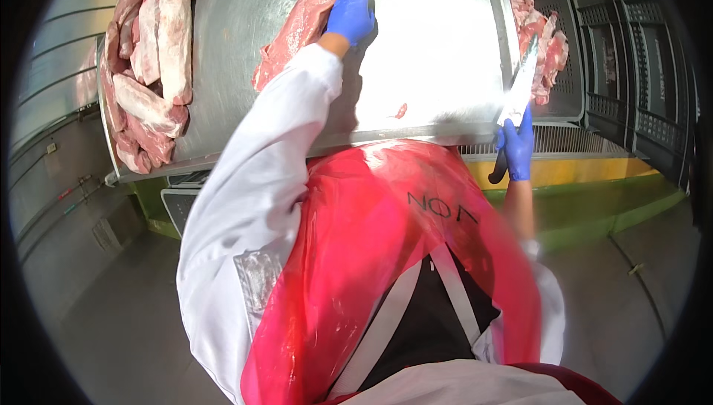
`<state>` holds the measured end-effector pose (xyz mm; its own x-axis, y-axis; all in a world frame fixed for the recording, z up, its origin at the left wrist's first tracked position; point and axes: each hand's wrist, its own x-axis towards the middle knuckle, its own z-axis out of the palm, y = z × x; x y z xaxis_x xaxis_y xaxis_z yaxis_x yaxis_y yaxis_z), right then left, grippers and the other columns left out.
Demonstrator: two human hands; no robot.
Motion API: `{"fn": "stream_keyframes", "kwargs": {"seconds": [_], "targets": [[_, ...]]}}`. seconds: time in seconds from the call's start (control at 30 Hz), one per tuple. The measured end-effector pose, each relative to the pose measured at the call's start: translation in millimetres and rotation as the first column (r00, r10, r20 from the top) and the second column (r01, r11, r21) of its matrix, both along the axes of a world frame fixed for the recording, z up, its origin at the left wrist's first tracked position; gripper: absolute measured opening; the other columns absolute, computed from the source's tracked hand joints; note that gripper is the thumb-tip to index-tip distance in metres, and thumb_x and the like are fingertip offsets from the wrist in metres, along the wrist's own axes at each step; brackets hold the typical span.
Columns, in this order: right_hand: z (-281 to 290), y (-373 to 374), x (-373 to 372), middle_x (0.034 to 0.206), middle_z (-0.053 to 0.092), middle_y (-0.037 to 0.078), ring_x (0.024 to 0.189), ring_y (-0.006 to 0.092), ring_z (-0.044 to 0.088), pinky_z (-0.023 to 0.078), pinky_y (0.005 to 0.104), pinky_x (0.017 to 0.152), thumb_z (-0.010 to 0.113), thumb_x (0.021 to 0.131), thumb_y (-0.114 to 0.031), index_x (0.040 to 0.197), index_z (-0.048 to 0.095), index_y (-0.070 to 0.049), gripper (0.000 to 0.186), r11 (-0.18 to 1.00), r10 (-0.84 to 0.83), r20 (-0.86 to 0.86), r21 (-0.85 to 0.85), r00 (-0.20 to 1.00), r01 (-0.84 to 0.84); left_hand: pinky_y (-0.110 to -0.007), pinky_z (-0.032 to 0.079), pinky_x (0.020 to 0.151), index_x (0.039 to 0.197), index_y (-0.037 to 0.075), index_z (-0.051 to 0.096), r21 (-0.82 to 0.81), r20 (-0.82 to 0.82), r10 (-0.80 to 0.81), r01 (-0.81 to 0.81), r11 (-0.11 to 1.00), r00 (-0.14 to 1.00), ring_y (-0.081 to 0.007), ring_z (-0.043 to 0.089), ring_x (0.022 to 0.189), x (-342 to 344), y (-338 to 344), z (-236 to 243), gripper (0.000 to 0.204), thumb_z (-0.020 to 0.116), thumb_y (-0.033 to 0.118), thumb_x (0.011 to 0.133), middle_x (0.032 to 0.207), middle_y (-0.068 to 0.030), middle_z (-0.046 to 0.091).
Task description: The person trims fat and connective tissue from large cuts of raw meat using a knife. They repeatedly lift the meat to inspect the underside, slice away excess material, and place the trimmed pieces into a nearby container. The process involves handling multiple large slabs of meat sequentially on a stainless steel table.
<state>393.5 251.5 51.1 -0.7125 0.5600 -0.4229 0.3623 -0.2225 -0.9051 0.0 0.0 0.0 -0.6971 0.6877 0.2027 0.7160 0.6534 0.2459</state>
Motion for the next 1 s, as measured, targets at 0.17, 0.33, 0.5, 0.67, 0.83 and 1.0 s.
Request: {"fn": "stream_keyframes", "kwargs": {"seconds": [0.17, 0.33, 0.5, 0.67, 0.83, 1.0], "targets": [[35, -4, -28, 0.087, 0.057, 0.002, 0.06, 0.0073, 0.05, 0.042, 0.0227, 0.048, 0.053, 0.099, 0.001, 0.161, 0.023, -0.013, 0.071, 0.989, 0.106, 0.056, 0.096, 0.993, -0.111, -0.047, 0.051, 0.09, 0.088, 0.004, 0.066, 0.129, 0.148, 0.069, -0.088, 0.988, 0.987, -0.0381, 0.058, 0.102, 38, 16, -40, 0.01, 0.058, 0.005, 0.082, 0.101, -0.0197, 0.06], [20, -13, -56, 0.09, 0.058, 0.003, 0.06, 0.0081, 0.051, 0.044, 0.0233, 0.048, 0.053, 0.098, 0.001, 0.161, 0.023, -0.014, 0.072, 0.982, 0.167, 0.027, 0.087, 0.986, -0.169, -0.046, 0.052, 0.082, 0.084, 0.005, 0.067, 0.201, 0.327, 0.06, -0.132, 0.971, 0.943, -0.0357, 0.062, 0.091, 98, -15, -19, 0.008, 0.06, 0.003, 0.081, 0.092, -0.0155, 0.063], [7, -28, -97, 0.09, 0.06, 0.003, 0.063, 0.0077, 0.053, 0.044, 0.0233, 0.049, 0.056, 0.097, -0.002, 0.161, 0.024, -0.016, 0.073, 0.908, 0.396, 0.021, 0.141, 0.918, -0.395, -0.034, 0.055, 0.076, 0.096, 0.003, 0.068, 0.328, 0.754, 0.143, -0.557, 0.763, 0.641, -0.0228, 0.067, 0.083, 131, -96, 9, 0.013, 0.068, 0.005, 0.083, 0.089, -0.011, 0.069], [5, -101, -196, 0.119, 0.069, 0.018, 0.085, 0.0196, 0.069, 0.055, 0.0321, 0.077, 0.06, 0.095, -0.013, 0.161, 0.024, -0.018, 0.076, 0.601, 0.745, 0.127, 0.297, 0.655, -0.742, -0.026, 0.053, 0.075, 0.101, 0.003, 0.066, 0.594, 0.65, 0.236, -0.677, 0.435, 0.722, -0.011, 0.063, 0.083, 171, -260, 112, 0.017, 0.073, 0.001, 0.085, 0.092, -0.0033, 0.068], [3, -209, -302, 0.115, 0.07, 0.023, 0.093, 0.0272, 0.071, 0.055, 0.0373, 0.086, 0.06, 0.095, -0.021, 0.162, 0.016, -0.021, 0.08, 0.394, 0.864, 0.096, 0.482, 0.494, -0.782, -0.028, 0.053, 0.078, 0.101, 0.0, 0.067, 0.518, 0.428, 0.73, -0.806, 0.286, 0.533, -0.0126, 0.064, 0.083, 258, -481, 195, 0.013, 0.067, -0.003, 0.089, 0.094, -0.0029, 0.069], [-17, -248, -377, 0.092, 0.071, 0.018, 0.067, 0.0231, 0.069, 0.057, 0.0373, 0.064, 0.058, 0.094, -0.02, 0.162, 0.015, -0.018, 0.081, 0.531, 0.806, 0.075, 0.346, 0.587, -0.774, -0.045, 0.051, 0.095, 0.117, -0.003, 0.064, -0.611, -0.07, 0.989, -0.789, 0.057, 0.127, -0.0428, 0.066, 0.106, 300, -548, 201, 0.04, 0.068, 0.025, 0.088, 0.111, -0.0255, 0.069]]}}
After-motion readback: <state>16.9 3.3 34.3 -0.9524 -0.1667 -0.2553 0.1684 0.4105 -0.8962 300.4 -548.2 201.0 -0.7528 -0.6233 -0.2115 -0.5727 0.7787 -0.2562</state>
